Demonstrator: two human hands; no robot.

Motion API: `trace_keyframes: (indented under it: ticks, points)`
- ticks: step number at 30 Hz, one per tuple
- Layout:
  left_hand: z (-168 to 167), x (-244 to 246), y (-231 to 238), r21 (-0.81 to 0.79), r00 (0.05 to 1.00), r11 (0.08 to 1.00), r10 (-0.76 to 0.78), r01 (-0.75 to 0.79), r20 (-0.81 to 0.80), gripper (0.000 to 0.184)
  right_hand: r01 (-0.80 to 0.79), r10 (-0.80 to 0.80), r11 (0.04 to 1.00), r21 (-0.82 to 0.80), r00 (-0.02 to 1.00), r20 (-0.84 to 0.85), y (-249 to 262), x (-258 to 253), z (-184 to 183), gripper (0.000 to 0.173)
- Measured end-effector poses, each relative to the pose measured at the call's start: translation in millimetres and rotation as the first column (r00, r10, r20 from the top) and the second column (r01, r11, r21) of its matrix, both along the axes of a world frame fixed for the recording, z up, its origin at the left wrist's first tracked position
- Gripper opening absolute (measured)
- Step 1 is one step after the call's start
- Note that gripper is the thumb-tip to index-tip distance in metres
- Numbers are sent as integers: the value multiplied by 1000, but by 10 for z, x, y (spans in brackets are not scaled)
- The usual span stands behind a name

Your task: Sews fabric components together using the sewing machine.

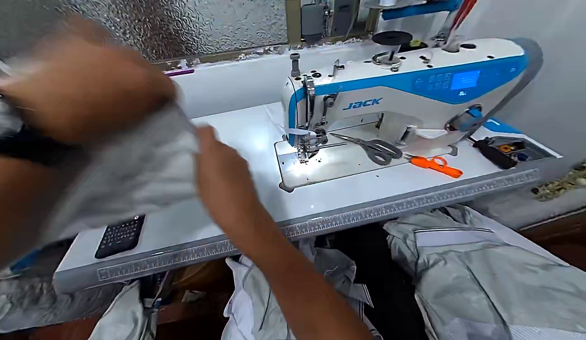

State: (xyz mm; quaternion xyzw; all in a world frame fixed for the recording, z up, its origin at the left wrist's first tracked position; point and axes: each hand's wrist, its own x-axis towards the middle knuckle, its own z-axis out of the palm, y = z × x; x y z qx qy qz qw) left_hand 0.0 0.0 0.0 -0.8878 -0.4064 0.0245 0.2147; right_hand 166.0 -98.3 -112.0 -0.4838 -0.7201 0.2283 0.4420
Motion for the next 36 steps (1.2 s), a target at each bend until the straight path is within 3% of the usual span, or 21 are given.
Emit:
trace_keyframes:
  ticks: [1, 2, 5, 7, 10, 15, 18, 21, 26, 31, 36]
  points:
    - [-425, 135, 250, -66, 988, 995, -88, 80, -128, 16, 60, -58, 993, -102, 998, 23, 52, 122, -351, 39]
    - [-906, 258, 499, -139, 974, 976, -184, 165, -135, 18, 135, -125, 978, -159, 990, 70, 81, 237, -703, 35]
    - [-1986, 712, 992, -258, 919, 883, -370, 393, 134, 14, 355, -306, 926, -129, 905, 294, 107, 605, -1355, 29]
    - [-2225, 936, 1126, -181, 845, 846, -433, 501, 313, 18, 406, -364, 914, -11, 832, 419, 95, 833, -1464, 23]
    - [-2102, 1047, 1078, -100, 763, 813, -487, 574, 424, 20, 364, -374, 924, 120, 792, 483, 148, 1015, -1524, 24]
    - [-2206, 878, 800, -282, 735, 698, -516, 658, 440, 29, 289, -355, 934, 210, 813, 462, 198, 1070, -1624, 27]
    - [-2286, 843, 644, -178, 712, 725, -545, 665, 443, 24, 207, -265, 962, 178, 865, 425, 184, 1181, -1641, 30]
    - [-2366, 835, 551, -99, 701, 739, -577, 667, 420, 22, 81, -89, 996, 40, 955, 285, 274, 1580, -1586, 23]
    - [-2424, 771, 411, -176, 760, 799, -444, 576, 475, 36, -11, -87, 977, 212, 891, 445, 874, 2243, -1287, 25]
    - [-2517, 974, 427, -149, 766, 840, -385, 522, 515, 36, -226, 64, 919, 322, 894, 443, 1409, 2195, -1335, 20]
    - [-2509, 1136, 540, -24, 668, 836, -421, 549, 613, 23, -248, 196, 964, 100, 908, 370, 1541, 2094, -1457, 16]
